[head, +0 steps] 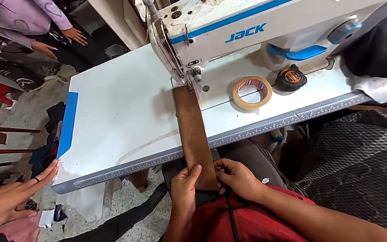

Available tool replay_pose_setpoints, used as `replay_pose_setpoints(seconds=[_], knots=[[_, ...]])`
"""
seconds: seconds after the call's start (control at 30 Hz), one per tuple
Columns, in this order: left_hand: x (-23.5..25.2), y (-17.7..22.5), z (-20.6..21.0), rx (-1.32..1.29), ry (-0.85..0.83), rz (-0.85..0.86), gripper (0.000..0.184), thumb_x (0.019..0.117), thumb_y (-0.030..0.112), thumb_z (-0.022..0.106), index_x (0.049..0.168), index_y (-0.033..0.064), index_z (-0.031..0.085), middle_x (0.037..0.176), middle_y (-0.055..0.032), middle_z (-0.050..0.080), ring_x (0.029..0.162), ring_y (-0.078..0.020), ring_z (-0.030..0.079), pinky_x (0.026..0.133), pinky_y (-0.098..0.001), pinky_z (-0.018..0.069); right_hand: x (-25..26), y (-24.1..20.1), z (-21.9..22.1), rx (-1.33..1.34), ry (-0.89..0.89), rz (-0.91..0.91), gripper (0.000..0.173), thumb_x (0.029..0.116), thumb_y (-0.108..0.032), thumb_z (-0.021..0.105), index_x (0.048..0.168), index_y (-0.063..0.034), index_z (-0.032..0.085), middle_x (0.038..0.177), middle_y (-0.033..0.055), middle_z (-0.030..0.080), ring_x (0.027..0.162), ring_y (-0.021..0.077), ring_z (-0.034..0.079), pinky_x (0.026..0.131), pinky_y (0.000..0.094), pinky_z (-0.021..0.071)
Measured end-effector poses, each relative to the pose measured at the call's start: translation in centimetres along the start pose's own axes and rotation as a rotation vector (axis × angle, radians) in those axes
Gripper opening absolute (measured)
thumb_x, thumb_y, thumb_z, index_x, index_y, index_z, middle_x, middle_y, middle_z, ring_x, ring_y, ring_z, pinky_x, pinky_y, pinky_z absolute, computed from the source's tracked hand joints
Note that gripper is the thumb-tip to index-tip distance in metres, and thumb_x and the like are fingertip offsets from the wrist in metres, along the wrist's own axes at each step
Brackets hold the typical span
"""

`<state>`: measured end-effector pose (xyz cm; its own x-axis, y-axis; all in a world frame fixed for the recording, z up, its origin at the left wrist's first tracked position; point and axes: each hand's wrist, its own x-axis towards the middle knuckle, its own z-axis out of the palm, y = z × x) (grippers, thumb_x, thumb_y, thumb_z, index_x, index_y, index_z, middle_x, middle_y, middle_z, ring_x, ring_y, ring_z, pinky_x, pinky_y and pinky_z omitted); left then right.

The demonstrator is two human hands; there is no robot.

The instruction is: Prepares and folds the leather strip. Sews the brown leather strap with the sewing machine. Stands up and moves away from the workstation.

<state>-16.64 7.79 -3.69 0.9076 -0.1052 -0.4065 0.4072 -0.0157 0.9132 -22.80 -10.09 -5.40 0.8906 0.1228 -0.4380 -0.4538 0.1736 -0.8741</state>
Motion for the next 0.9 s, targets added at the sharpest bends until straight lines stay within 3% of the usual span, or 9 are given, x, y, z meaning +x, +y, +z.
replay_pose_setpoints(seconds=[0.23,0.4,0.57,0.63,0.67,0.7,0.77,0.8,0.9], knots=[[-0.6,0.9,-0.4,-0.068,-0.108,-0.031,0.022,0.1002,0.009,0.063,0.097,-0.0107,0.071,0.09,-0.0232,0.074,0.084,-0.0284,0.075,0.083,-0.0448,0.0636,-1.8,0.2,-0.1,-0.111,-0.019,-0.068,0.032,0.1075,-0.035,0.054,0.12,-0.0122,0.073,0.104,-0.0016,0.076,0.094,0.01,0.074,0.089,0.0325,0.0633],[-0.6,0.8,-0.1,-0.148,-0.155,-0.085,0.024,0.1022,0.009,0.058,0.097,-0.0112,0.069,0.089,-0.0235,0.073,0.081,-0.0275,0.075,0.08,-0.0437,0.0637,-4.0,0.0,0.1,-0.191,0.06,-0.06,0.034,0.1062,-0.042,0.054,0.117,-0.0175,0.075,0.096,-0.0058,0.076,0.087,0.0068,0.073,0.084,0.0298,0.0617],[-0.4,0.3,0.1,-0.091,-0.208,-0.106,0.026,0.1025,0.013,0.06,0.1,-0.0114,0.069,0.09,-0.0244,0.073,0.082,-0.0297,0.075,0.08,-0.0456,0.0639,-4.4,0.3,0.3,-0.449,0.171,-0.109,0.027,0.0995,-0.042,0.062,0.096,-0.0193,0.076,0.08,-0.0069,0.071,0.071,0.003,0.065,0.067,0.0291,0.0537],[-0.5,0.5,0.2,0.218,-0.13,0.018,0.022,0.0994,0.018,0.067,0.1,-0.004,0.073,0.087,-0.0165,0.076,0.08,-0.0238,0.076,0.077,-0.0411,0.0648,-4.3,0.5,0.1,-0.479,0.182,-0.109,0.027,0.0987,-0.042,0.062,0.092,-0.0205,0.077,0.076,-0.0067,0.071,0.068,0.0041,0.065,0.064,0.0311,0.0542],[-0.8,0.8,0.3,0.491,-0.028,0.163,0.023,0.0954,0.025,0.072,0.106,0.0046,0.074,0.09,-0.008,0.077,0.082,-0.0176,0.076,0.076,-0.0374,0.0645,-4.3,0.5,0.0,-0.475,0.181,-0.089,0.027,0.0982,-0.043,0.062,0.091,-0.021,0.077,0.076,-0.0068,0.07,0.069,0.0046,0.065,0.064,0.0324,0.0526],[-1.1,1.3,0.6,0.738,0.082,0.337,0.038,0.0917,0.031,0.075,0.121,0.0062,0.069,0.103,-0.0068,0.075,0.093,-0.018,0.074,0.083,-0.0396,0.0626,-4.3,0.4,-0.2,-0.475,0.179,-0.067,0.027,0.0976,-0.044,0.063,0.09,-0.0217,0.077,0.076,-0.0074,0.07,0.069,0.0046,0.064,0.065,0.0331,0.0522],[-0.9,3.0,1.8,0.981,0.195,0.645,0.069,0.0877,0.038,0.076,0.14,-0.0028,0.057,0.134,-0.0243,0.062,0.125,-0.04,0.06,0.104,-0.0574,0.0496,-4.3,0.2,-0.3,-0.464,0.18,-0.05,0.028,0.0968,-0.045,0.064,0.088,-0.0214,0.076,0.074,-0.0077,0.069,0.069,0.0049,0.064,0.064,0.0339,0.0515],[-0.6,4.1,2.8,1.042,0.171,0.732,0.075,0.0886,0.042,0.075,0.144,-0.0035,0.053,0.14,-0.0287,0.057,0.131,-0.0465,0.054,0.108,-0.0626,0.0444,-4.4,0.1,-0.2,-0.455,0.178,-0.055,0.028,0.0966,-0.046,0.065,0.088,-0.021,0.076,0.074,-0.0077,0.069,0.068,0.0051,0.064,0.064,0.0338,0.0515],[1.6,6.2,6.4,1.308,0.022,0.785,0.077,0.0908,0.057,0.069,0.147,0.0056,0.054,0.139,-0.0212,0.059,0.127,-0.0395,0.058,0.103,-0.0587,0.0477,-4.4,-0.1,1.0,-0.439,0.137,-0.098,0.03,0.0967,-0.046,0.065,0.087,-0.0197,0.075,0.072,-0.0066,0.067,0.065,0.0056,0.062,0.062,0.0329,0.0509]])
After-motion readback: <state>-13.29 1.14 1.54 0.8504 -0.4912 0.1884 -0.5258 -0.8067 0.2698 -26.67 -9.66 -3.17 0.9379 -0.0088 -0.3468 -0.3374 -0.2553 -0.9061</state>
